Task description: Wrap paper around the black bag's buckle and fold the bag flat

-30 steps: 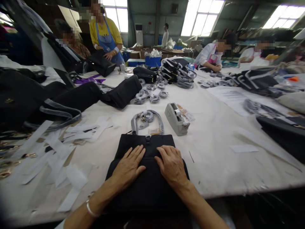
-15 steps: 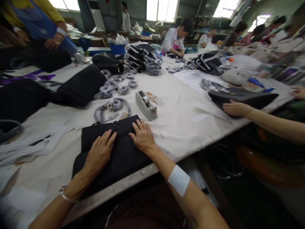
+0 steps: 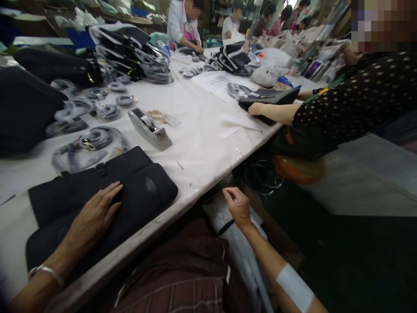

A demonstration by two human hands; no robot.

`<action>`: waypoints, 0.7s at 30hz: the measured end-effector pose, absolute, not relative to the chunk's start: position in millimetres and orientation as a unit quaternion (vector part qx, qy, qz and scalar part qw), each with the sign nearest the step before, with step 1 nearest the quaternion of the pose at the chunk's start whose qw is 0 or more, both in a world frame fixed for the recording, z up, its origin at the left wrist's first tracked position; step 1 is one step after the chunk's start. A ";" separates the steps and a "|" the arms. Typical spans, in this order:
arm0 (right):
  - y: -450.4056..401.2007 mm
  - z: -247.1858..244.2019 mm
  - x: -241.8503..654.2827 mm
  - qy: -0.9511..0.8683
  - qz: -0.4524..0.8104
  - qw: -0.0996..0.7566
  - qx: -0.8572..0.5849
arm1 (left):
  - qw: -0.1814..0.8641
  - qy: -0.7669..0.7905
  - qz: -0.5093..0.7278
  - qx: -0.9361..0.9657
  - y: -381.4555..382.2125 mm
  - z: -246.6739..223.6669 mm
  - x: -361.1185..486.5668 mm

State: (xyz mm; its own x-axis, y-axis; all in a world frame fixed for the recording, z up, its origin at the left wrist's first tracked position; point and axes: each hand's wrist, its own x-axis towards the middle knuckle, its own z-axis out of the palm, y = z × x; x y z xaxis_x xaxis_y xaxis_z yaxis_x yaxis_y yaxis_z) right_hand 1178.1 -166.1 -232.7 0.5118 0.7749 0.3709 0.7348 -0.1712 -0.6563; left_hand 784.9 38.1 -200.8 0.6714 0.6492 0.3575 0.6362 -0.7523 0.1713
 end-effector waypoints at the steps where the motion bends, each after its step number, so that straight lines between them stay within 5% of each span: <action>1: -186.9 -248.3 1193.2 -0.470 0.020 0.401 -0.786 | 0.015 0.352 0.200 0.914 37.9 -200.3 785.2; 12: -322.1 -389.9 1194.9 -0.478 0.040 0.283 -0.830 | 0.004 0.338 0.190 0.922 40.1 -195.7 786.8; 21: -359.0 -387.0 1201.3 -0.420 0.085 0.248 -0.869 | 0.013 0.437 0.159 0.885 23.7 -183.9 789.6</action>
